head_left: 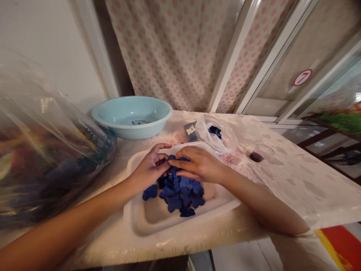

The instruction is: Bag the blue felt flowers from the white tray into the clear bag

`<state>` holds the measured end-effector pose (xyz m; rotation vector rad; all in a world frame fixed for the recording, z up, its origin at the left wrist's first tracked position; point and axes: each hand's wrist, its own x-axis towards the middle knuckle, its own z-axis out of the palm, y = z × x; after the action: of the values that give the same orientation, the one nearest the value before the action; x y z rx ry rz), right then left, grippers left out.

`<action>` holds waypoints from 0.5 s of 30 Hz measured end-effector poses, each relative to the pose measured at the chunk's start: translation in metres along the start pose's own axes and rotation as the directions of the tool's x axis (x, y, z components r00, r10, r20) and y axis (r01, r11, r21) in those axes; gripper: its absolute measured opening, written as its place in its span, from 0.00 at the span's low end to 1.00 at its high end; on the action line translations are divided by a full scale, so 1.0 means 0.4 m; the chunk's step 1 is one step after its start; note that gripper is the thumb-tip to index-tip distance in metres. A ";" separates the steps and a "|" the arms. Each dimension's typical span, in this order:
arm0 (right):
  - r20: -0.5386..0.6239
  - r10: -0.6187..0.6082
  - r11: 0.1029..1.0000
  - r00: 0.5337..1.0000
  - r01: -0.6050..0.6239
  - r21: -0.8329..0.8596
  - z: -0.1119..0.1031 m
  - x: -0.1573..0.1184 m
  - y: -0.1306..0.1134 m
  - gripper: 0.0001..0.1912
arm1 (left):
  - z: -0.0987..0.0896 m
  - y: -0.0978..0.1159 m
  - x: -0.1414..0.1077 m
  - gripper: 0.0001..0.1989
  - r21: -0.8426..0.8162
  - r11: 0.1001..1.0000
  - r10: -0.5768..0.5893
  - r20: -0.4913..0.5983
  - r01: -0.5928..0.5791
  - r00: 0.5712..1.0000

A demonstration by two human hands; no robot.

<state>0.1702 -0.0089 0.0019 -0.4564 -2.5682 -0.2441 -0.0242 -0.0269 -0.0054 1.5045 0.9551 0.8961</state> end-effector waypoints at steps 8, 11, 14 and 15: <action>-0.077 -0.023 0.993 0.997 0.014 -0.114 0.003 -0.003 0.009 0.10 | 0.003 0.004 -0.006 0.21 -0.039 0.999 0.000 0.018 0.001 1.000; -0.043 -0.055 0.992 0.998 0.050 -0.117 -0.001 -0.002 0.010 0.15 | 0.003 0.005 -0.003 0.21 -0.005 1.000 -0.002 0.008 0.002 1.000; -0.021 -0.092 0.989 0.996 0.089 -0.120 -0.003 -0.001 0.010 0.20 | 0.001 0.005 0.000 0.18 0.030 1.000 0.003 -0.041 -0.002 0.999; -0.029 -0.089 0.989 0.996 0.085 -0.123 -0.004 -0.001 0.011 0.22 | 0.001 0.005 0.001 0.17 0.042 0.999 0.008 -0.068 -0.005 0.998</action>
<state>0.1728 -0.0055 0.0032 -0.3809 -2.5516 -0.4378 -0.0235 -0.0267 -0.0035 1.5211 1.0244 0.9423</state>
